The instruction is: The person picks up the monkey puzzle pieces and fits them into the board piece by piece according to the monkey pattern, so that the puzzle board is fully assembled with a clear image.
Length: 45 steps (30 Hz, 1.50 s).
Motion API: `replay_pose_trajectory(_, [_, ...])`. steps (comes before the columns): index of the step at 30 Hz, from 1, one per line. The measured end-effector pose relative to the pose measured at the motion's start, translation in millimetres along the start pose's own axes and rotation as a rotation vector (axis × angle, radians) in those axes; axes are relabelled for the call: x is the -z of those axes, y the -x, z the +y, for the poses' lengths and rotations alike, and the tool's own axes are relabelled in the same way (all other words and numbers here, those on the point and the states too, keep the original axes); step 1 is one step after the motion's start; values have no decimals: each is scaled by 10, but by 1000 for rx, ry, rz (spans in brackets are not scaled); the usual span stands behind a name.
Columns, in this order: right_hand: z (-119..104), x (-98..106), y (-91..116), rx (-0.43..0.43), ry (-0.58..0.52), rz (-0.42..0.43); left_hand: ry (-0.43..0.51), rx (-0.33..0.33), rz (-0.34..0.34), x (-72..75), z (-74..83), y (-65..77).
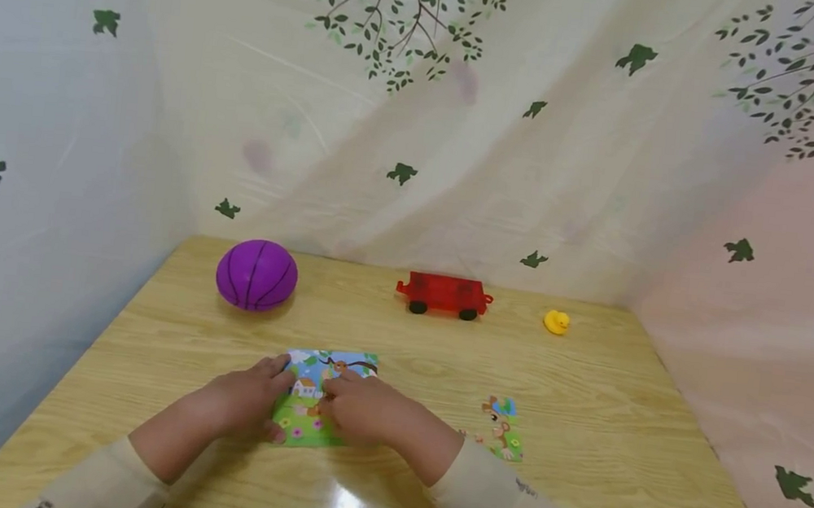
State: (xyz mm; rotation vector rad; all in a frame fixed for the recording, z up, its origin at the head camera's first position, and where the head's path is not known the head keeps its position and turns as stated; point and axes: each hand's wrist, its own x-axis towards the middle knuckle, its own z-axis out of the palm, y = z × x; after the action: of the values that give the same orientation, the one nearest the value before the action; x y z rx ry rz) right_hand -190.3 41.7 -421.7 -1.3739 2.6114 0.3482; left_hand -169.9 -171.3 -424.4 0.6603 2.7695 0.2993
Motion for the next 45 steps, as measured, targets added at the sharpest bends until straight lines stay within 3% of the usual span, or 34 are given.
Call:
replay_pose_trajectory(4, [37,-26,50,12,-62,-6,4,12,-5,-9,-9,-18])
replay_pose_trajectory(8, [142,-121,116,50,-196,100,27,24,-12,-37,-16,-10])
replay_pose_trajectory(11, [272,-163,245,23,-327,159,25,22,-10,-45,-14,-9])
replay_pose_trajectory(15, [520,-163,515,-116,-428,170,15,18,-6,-27,2,-20])
replay_pose_trajectory(23, [1061,-271,1101,-446,-452,133,11,21,-15,1,18,-17])
replay_pose_trajectory(28, [1258,-352,1405,-654,-416,5,16,22,-20,8,27,-16])
replay_pose_trajectory(30, [1289,-383,1489,-695,-405,-58,19,27,-22,14,34,-10])
replay_pose_trajectory(33, [1316,-429,1553,-693,-397,-96,24,34,-30,18,40,0])
replay_pose_trajectory(40, [1357,-509,1522,-619,-387,-35,31,38,-33,35,48,12])
replay_pose_trajectory(45, [1352,-532,1492,-625,-405,-26,37,32,-33,32,45,8])
